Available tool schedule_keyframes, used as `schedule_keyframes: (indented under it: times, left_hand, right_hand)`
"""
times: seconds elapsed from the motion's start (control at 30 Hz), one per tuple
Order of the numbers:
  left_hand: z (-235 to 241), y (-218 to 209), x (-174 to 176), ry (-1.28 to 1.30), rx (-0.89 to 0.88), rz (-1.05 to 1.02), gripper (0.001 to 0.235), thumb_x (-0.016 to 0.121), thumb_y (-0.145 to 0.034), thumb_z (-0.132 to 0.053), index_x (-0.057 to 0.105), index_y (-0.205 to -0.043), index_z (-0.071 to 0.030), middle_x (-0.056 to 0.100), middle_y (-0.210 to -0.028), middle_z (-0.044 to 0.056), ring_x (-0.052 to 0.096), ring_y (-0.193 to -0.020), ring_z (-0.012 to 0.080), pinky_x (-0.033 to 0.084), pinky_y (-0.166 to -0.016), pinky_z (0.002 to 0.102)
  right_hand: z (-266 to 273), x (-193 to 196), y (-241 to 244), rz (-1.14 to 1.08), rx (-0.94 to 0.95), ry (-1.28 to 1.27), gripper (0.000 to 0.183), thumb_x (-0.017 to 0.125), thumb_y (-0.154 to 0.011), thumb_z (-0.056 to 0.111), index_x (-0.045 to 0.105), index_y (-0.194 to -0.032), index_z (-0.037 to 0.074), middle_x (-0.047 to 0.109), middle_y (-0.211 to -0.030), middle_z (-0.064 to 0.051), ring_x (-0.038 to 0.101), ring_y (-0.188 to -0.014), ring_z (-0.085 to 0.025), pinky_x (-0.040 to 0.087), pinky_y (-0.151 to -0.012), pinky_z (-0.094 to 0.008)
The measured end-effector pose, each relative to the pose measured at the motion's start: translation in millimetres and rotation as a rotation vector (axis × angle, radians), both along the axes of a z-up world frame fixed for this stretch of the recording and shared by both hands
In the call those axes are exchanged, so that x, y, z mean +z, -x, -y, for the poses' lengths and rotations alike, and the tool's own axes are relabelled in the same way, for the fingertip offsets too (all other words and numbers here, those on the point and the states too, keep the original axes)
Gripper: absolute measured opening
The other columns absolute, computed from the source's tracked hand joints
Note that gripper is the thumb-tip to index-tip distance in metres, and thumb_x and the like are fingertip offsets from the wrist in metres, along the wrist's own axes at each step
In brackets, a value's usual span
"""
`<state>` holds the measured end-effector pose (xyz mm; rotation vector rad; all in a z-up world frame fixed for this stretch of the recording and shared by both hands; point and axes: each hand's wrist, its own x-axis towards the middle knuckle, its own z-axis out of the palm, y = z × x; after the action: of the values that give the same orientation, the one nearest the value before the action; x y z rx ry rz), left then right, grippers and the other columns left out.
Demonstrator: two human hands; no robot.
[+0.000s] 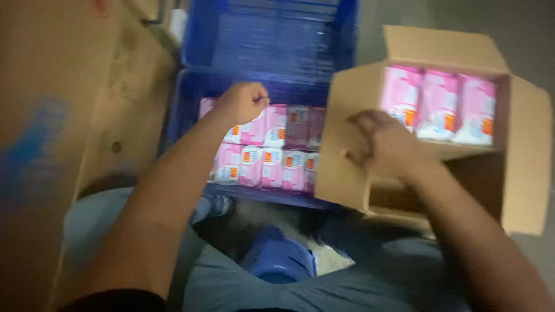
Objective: The person transfers packages of wet wipes from a blue crate into a cardboard box by hand.
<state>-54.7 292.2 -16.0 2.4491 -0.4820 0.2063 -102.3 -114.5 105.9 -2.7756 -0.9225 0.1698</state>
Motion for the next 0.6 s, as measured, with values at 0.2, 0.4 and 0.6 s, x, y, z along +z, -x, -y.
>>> schedule_keyframes:
  times: [0.2, 0.4, 0.6]
  left_hand:
    - [-154, 39, -170, -0.186, 0.493, -0.507, 0.028, 0.069, -0.095, -0.043, 0.081, -0.110, -0.023, 0.080, -0.109, 0.013, 0.077, -0.110, 0.0387, 0.062, -0.096, 0.054]
    - [-220, 93, -303, -0.089, 0.687, -0.931, 0.055, 0.069, -0.097, -0.054, 0.071, -0.140, -0.019, 0.070, -0.147, 0.016, 0.060, -0.146, 0.0369, 0.046, -0.121, 0.056]
    - [-211, 114, -392, 0.033, 0.937, -1.116, 0.055, 0.058, -0.096, -0.032, 0.063, -0.141, 0.000, 0.068, -0.147, 0.022, 0.063, -0.144, 0.0366, 0.049, -0.120, 0.050]
  right_hand:
    - [-168, -63, 23, -0.403, 0.141, 0.095, 0.067, 0.078, -0.088, 0.054, 0.070, -0.139, 0.010, 0.073, -0.123, -0.031, 0.074, -0.117, -0.052, 0.061, -0.095, -0.066]
    - [-258, -199, 41, -0.756, 0.175, 0.018, 0.074, 0.073, -0.095, 0.056, 0.059, -0.150, 0.008, 0.068, -0.142, -0.030, 0.063, -0.137, -0.051, 0.048, -0.118, -0.064]
    - [-296, -297, 67, -1.042, 0.030, 0.053, 0.074, 0.067, -0.099, 0.061, 0.057, -0.154, 0.013, 0.064, -0.150, -0.025, 0.059, -0.144, -0.046, 0.045, -0.124, -0.058]
